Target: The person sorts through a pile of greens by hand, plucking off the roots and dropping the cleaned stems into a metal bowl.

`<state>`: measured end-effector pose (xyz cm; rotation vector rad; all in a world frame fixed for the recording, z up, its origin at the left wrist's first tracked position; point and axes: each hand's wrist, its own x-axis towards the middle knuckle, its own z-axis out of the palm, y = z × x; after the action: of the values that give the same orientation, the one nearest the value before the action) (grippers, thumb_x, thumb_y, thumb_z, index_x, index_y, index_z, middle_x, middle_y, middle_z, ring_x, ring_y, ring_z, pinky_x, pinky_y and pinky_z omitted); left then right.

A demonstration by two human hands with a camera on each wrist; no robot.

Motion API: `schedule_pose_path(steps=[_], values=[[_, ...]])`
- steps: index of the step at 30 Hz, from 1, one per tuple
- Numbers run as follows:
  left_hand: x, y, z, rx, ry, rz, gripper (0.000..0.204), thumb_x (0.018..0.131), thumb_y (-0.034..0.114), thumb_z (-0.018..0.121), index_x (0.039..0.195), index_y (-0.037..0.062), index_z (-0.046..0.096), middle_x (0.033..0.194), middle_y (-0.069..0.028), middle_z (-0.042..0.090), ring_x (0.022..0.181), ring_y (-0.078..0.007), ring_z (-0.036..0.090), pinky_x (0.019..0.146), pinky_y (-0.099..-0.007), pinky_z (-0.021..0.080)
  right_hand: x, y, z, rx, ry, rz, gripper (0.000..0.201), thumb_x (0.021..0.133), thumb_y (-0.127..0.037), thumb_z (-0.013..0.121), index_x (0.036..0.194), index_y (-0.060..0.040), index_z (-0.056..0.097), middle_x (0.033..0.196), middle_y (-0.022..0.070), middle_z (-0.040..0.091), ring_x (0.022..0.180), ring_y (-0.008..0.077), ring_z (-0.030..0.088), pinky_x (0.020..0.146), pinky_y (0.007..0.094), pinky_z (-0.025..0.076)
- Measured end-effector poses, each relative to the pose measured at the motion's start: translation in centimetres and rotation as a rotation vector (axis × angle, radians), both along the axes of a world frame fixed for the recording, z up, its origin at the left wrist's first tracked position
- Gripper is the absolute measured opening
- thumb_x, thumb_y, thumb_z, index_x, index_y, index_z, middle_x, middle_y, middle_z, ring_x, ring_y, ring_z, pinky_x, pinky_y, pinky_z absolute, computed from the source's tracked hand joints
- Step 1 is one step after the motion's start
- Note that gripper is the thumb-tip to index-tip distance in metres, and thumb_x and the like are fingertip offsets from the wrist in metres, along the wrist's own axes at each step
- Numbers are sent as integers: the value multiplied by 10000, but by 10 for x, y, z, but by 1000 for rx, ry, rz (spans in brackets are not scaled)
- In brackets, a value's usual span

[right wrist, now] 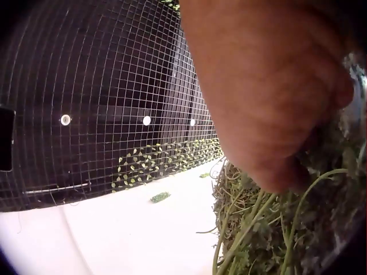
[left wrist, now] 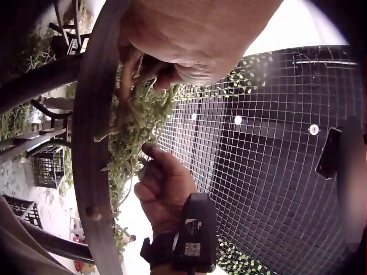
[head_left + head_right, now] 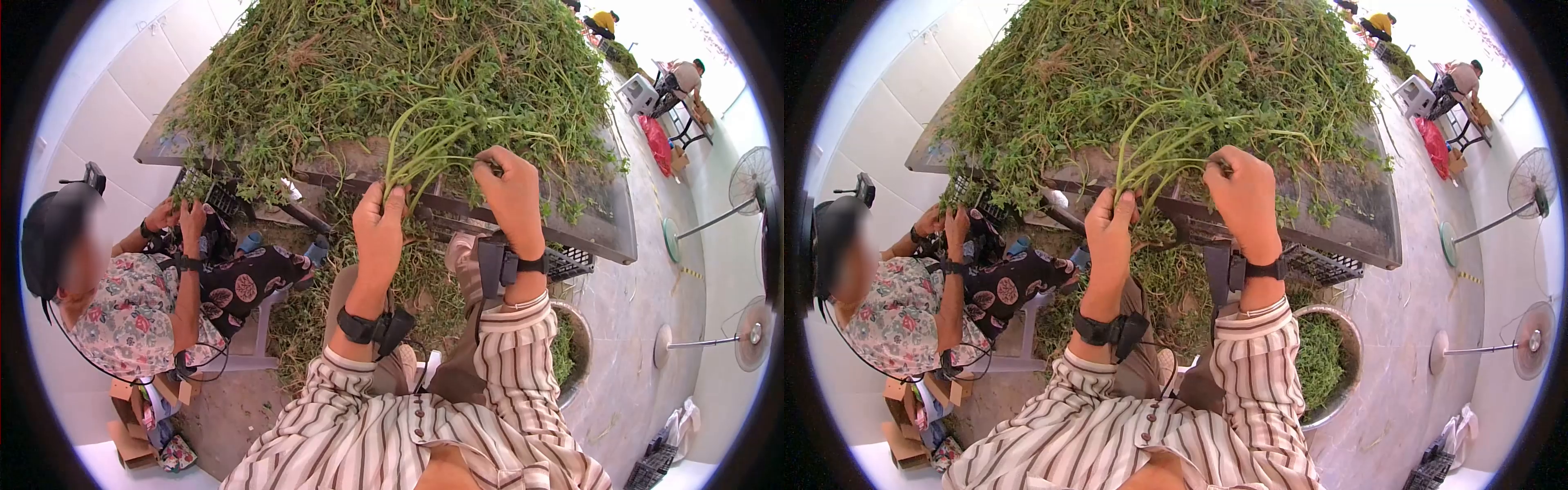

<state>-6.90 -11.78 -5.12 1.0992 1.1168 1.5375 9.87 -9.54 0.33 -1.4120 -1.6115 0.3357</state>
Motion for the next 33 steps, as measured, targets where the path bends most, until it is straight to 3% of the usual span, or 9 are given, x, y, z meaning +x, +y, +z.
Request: schedule_pose_path(steps=[4, 7, 11, 15, 18, 20, 23, 26, 33], values=[[-2, -1, -1, 5, 42, -17, 185, 901, 203, 526, 879, 23, 556, 643, 35, 425, 588, -66, 339, 545, -227, 292, -2, 2, -1, 23, 164, -59, 105, 739, -81, 545, 745, 15, 586, 588, 81, 519, 495, 136, 441, 494, 277, 370], [0, 0, -3, 16, 79, -53, 184, 899, 198, 526, 886, 19, 563, 635, 33, 426, 588, -61, 339, 540, -225, 288, -4, 4, 0, -128, 857, 13, 77, 773, -69, 517, 774, -39, 587, 605, -52, 434, 499, 38, 336, 455, 186, 264], [-14, 3, -5, -62, -29, 1, 193, 895, 190, 531, 887, 3, 580, 631, 30, 421, 597, -73, 354, 556, -230, 296, 23, 10, 1, -25, 1433, 163, 66, 826, -83, 466, 812, -55, 524, 628, -31, 359, 506, 51, 304, 434, 205, 241], [-11, 4, -8, -39, -83, -3, 187, 892, 188, 537, 882, 8, 586, 625, 31, 422, 602, -71, 357, 570, -238, 300, 16, 10, 4, -30, 1554, 222, 76, 846, -105, 471, 812, -53, 515, 618, -23, 349, 510, 61, 314, 435, 201, 243], [-5, 4, -6, -44, -149, -28, 170, 885, 174, 540, 867, 13, 592, 618, 32, 428, 605, -69, 364, 585, -241, 305, 7, 4, 1, -191, 1475, 421, 86, 858, -111, 478, 852, -39, 525, 615, -23, 368, 535, 77, 340, 438, 213, 249], [-3, 2, -1, -84, -172, -25, 167, 877, 170, 543, 844, 15, 594, 623, 32, 439, 605, -68, 372, 591, -243, 308, -4, -2, 5, -292, 1082, 517, 136, 859, -101, 494, 912, -3, 571, 650, -13, 462, 580, 98, 427, 476, 231, 342], [-4, 0, 0, -63, -136, -23, 169, 868, 170, 547, 840, 12, 600, 622, 34, 443, 604, -68, 378, 581, -239, 305, -26, -10, 11, -152, 426, 352, 189, 837, -75, 508, 974, 8, 607, 742, 46, 603, 636, 180, 558, 575, 280, 443], [-4, 2, -3, -59, -131, -11, 171, 866, 178, 550, 850, 15, 602, 624, 34, 440, 602, -67, 375, 570, -233, 298, -34, -2, -8, 79, 104, 307, 210, 810, -67, 519, 984, -14, 625, 885, 132, 648, 752, 272, 624, 674, 310, 476], [-4, 1, -2, -70, -125, 1, 169, 873, 176, 546, 866, 16, 598, 637, 34, 440, 604, -70, 374, 566, -227, 295, -33, -1, -15, 127, -218, 223, 194, 763, -87, 541, 926, -40, 633, 870, 128, 637, 767, 314, 606, 666, 364, 489]])
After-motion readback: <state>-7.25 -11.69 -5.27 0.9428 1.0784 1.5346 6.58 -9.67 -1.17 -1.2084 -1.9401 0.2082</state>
